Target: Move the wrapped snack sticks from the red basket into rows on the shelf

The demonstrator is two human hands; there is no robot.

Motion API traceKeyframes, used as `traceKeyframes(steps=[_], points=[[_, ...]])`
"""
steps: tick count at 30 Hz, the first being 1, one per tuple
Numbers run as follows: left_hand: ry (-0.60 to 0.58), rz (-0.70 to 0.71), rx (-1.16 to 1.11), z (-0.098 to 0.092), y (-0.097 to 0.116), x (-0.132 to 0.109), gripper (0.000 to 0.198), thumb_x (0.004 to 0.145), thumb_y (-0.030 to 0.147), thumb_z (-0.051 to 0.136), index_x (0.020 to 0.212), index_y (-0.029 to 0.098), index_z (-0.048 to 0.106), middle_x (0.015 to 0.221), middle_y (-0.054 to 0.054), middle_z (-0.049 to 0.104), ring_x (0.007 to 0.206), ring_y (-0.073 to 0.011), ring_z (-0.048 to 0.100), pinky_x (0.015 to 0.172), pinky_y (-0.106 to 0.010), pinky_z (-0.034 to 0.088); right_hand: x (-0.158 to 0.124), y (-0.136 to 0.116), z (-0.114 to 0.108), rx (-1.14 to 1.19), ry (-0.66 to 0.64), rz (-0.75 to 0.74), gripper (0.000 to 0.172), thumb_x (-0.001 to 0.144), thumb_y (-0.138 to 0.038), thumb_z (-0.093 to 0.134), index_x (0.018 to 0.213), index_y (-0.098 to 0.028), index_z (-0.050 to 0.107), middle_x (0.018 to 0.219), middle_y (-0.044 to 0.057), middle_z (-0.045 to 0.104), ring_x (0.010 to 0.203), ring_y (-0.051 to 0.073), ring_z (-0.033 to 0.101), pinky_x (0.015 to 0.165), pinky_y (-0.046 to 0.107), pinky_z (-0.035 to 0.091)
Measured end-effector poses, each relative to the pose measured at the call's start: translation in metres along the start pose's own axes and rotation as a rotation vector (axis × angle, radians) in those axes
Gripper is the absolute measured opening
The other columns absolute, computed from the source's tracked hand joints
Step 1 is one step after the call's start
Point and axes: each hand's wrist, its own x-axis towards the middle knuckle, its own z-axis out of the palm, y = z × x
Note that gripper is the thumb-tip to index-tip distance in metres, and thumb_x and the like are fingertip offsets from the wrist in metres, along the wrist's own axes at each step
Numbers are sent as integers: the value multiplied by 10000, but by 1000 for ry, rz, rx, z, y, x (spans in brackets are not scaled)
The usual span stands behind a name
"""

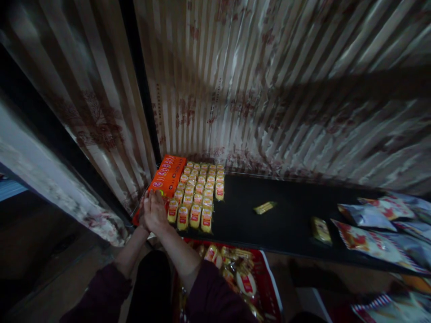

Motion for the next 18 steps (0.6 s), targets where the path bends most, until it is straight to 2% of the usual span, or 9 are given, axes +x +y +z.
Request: traceKeyframes(steps=[2, 4, 6, 8, 11, 14, 18], points=[[15, -7, -93, -7, 5, -2, 499, 873, 237, 319, 1356, 185, 434, 1394, -96, 469, 1389, -246, 245, 1131, -500, 216, -14, -1, -14, 5, 49, -32, 518, 948, -373, 243, 1384, -126, 378, 1476, 108, 344, 1396, 191, 239, 1145, 421, 230], [42, -57, -173, -15, 14, -6, 498, 903, 294, 275, 1340, 123, 443, 1406, -123, 448, 1386, -249, 249, 1132, -483, 230, -32, 4, -35, 2, 222, -139, 509, 947, -366, 232, 1371, -134, 392, 1474, 111, 343, 1395, 190, 238, 1136, 434, 250], [147, -137, -253, -21, 26, -11, 522, 927, 323, 217, 1312, 68, 461, 1426, -156, 411, 1378, -236, 267, 1133, -432, 256, -50, 17, -58, -46, 398, -159, 501, 950, -364, 211, 1367, -148, 388, 1479, 108, 327, 1392, 185, 242, 1132, 449, 248], [197, -116, -324, -22, 40, -18, 529, 939, 342, 202, 1309, 69, 463, 1437, -154, 394, 1378, -216, 271, 1138, -410, 253, -65, 37, -78, -105, 562, -100, 516, 947, -386, 203, 1369, -141, 372, 1476, 123, 324, 1389, 197, 248, 1126, 477, 239], [194, -90, -394, -15, 57, -24, 527, 943, 347, 199, 1315, 75, 454, 1428, -156, 407, 1371, -204, 286, 1133, -402, 263, -76, 73, -100, -105, 687, 72, 576, 940, -429, 182, 1388, -98, 329, 1472, 163, 316, 1387, 209, 249, 1125, 461, 238], [171, -70, -400, -6, 66, -25, 517, 940, 342, 214, 1327, 80, 435, 1424, -162, 410, 1370, -211, 286, 1121, -421, 280, -73, 103, -110, -88, 695, 194, 655, 922, -487, 159, 1383, -54, 331, 1465, 188, 318, 1390, 231, 239, 1133, 458, 214], [170, -39, -342, 2, 71, -21, 511, 937, 328, 227, 1336, 72, 420, 1443, -183, 370, 1380, -233, 261, 1114, -446, 278, -61, 123, -109, -86, 621, 224, 710, 909, -523, 143, 1392, -32, 315, 1478, 194, 292, 1398, 240, 215, 1134, 450, 212]])
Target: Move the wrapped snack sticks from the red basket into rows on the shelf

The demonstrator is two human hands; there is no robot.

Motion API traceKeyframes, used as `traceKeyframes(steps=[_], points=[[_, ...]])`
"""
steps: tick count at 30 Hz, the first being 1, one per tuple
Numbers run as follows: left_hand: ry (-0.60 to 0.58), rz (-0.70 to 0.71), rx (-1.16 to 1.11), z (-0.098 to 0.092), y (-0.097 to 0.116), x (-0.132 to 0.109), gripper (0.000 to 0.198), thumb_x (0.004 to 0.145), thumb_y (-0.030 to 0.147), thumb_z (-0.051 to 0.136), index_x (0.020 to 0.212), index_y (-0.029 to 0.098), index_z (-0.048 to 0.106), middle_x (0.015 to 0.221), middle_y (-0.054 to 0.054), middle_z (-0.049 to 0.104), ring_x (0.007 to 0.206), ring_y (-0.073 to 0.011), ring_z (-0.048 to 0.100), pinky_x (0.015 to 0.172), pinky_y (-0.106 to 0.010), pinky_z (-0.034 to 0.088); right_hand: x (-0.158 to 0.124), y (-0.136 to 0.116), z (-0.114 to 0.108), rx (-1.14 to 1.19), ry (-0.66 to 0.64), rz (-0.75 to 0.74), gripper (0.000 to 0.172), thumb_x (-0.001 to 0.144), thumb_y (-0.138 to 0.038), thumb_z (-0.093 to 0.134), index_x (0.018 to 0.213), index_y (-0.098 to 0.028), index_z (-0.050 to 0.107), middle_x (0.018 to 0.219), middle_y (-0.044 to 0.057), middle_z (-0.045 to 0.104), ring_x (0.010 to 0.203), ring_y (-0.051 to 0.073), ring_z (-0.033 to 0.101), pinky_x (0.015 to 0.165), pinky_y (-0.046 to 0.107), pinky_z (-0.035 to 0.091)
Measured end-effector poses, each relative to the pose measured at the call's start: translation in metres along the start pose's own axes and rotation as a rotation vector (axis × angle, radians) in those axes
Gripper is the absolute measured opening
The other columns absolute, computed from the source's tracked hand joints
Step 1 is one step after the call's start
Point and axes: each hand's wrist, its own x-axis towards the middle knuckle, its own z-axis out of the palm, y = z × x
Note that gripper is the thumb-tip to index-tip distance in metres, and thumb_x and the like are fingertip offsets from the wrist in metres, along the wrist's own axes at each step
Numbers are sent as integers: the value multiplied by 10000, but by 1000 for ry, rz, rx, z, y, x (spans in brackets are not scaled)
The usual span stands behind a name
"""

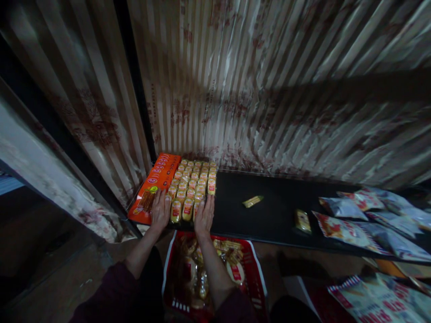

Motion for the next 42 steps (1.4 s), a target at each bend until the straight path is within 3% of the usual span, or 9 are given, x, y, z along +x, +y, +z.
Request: traceKeyframes(steps=[5, 10, 18, 22, 29, 37, 42], points=[[-20, 69, 98, 6, 4, -1, 509, 932, 313, 257, 1353, 59, 391, 1469, -214, 302, 1396, -273, 205, 1099, -472, 286, 3, 2, 13, -69, -60, -17, 656, 921, -487, 133, 1407, -86, 314, 1479, 160, 312, 1391, 230, 242, 1119, 452, 239], [8, 117, 126, 12, 10, -1, 490, 916, 291, 320, 1351, 79, 393, 1491, -207, 250, 1407, -294, 156, 1091, -497, 295, -1, -1, 16, -113, -85, -10, 656, 924, -466, 135, 1419, -63, 283, 1471, 182, 319, 1371, 247, 287, 1099, 453, 272], [8, 109, 175, 7, 12, 0, 502, 912, 297, 335, 1358, 76, 399, 1498, -214, 233, 1405, -309, 157, 1092, -503, 278, -2, -2, 7, -110, -65, -34, 678, 915, -497, 165, 1430, -62, 238, 1470, 183, 319, 1362, 253, 303, 1089, 450, 285], [-3, 144, 218, -2, 20, -1, 509, 904, 322, 358, 1382, 148, 387, 1526, -155, 194, 1417, -297, 116, 1104, -514, 237, 3, 2, -3, -107, -53, -49, 692, 910, -521, 175, 1435, -74, 232, 1477, 174, 310, 1373, 251, 281, 1100, 455, 265], [-44, 238, 286, -2, 50, 27, 537, 885, 359, 398, 1391, 180, 379, 1520, -122, 234, 1420, -301, 93, 1117, -530, 184, 39, 14, -11, -147, -30, -86, 634, 927, -487, 165, 1436, -123, 265, 1496, 142, 286, 1397, 229, 222, 1114, 469, 231], [-110, 292, 258, 19, 73, 56, 503, 885, 385, 387, 1350, 205, 446, 1497, -96, 301, 1410, -285, 153, 1134, -518, 138, 84, 32, -10, -175, -20, 1, 664, 918, -511, 141, 1432, -117, 284, 1509, 142, 255, 1407, 236, 185, 1121, 473, 199], [-232, 283, 247, 37, 86, 67, 501, 881, 379, 369, 1343, 208, 462, 1476, -88, 349, 1401, -286, 187, 1133, -509, 146, 106, 47, -2, -151, -27, -7, 664, 914, -507, 131, 1430, -117, 282, 1499, 133, 280, 1404, 223, 197, 1128, 466, 190]])
